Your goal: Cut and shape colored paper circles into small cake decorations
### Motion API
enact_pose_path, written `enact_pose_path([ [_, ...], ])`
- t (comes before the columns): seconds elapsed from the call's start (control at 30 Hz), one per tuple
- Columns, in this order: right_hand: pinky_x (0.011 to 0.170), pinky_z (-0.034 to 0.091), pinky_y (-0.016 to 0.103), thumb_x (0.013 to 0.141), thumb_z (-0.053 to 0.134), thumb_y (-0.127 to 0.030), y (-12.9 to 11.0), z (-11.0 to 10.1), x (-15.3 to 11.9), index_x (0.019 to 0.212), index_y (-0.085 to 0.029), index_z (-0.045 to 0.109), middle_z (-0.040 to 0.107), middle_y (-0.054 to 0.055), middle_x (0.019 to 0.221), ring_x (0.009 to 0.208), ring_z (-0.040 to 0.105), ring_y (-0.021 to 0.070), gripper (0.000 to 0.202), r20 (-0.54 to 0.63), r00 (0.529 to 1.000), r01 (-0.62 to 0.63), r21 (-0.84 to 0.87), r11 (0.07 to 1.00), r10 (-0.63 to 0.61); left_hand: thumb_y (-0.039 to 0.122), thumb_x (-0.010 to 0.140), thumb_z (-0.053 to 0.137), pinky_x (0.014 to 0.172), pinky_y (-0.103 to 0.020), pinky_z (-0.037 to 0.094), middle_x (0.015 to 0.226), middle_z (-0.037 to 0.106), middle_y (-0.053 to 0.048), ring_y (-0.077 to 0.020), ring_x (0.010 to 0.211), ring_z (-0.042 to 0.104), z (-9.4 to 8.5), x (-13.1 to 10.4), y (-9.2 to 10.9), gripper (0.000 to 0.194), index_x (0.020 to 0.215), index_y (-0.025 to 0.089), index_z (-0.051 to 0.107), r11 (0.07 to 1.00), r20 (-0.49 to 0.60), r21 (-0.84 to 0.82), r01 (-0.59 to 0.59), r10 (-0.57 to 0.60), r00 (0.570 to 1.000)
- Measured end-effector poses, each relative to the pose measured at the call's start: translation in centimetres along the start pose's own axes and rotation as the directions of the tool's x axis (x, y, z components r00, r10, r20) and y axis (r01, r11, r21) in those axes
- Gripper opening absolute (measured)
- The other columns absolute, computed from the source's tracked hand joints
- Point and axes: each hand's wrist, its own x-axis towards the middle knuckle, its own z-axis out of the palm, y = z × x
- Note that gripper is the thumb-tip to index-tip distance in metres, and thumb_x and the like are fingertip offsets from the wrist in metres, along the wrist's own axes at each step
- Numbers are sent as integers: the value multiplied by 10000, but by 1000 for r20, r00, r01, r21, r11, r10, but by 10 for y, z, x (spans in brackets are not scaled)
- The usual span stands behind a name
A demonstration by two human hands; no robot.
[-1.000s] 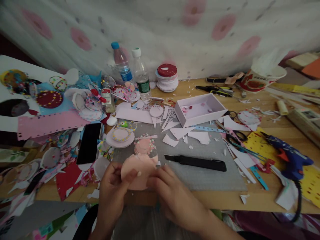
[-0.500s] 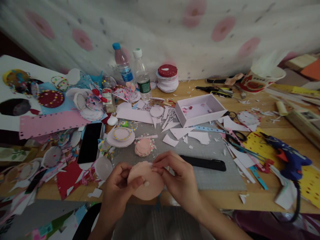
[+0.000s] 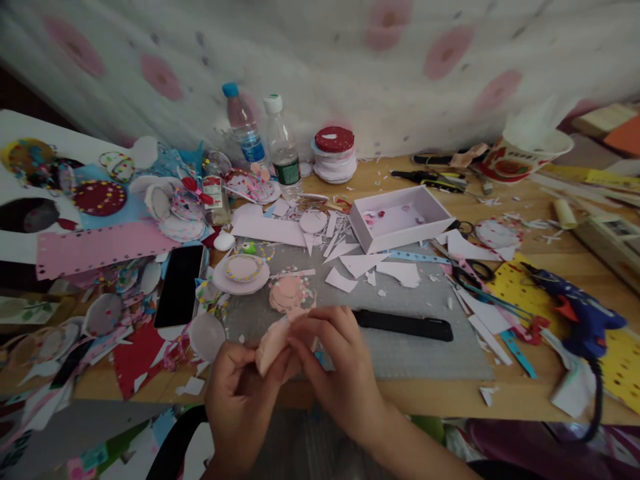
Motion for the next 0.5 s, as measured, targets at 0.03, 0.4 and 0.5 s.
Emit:
enact_pose_path([
  [0.03,743,492,335,883,599,-109,0,2,0,994,-228,603,615,40,934,887,575,192,163,-10,1000,-13,17,1000,13,180,725,757,588,-201,542,779,696,7,-125,665,668,1,-4,-1,246,715,205,512,999,-7,28,-31,31,999],
  [0.4,681,437,316,883,418,-32,5,5,2,855,-211,507,553,37,845,810,506,185,202,103,994,-35,48,998,30,179,730,763,594,-165,515,772,690,41,-91,647,641,4,-12,-4,229,742,216,537,990,-24,106,-95,98,995],
  [0.5,687,411,321,875,390,-18,4,6,1,837,-209,462,533,33,836,797,473,185,208,181,983,-26,52,998,16,206,786,711,574,-150,493,723,663,45,-77,608,615,6,-8,-4,174,745,211,542,995,-67,70,-76,80,995],
])
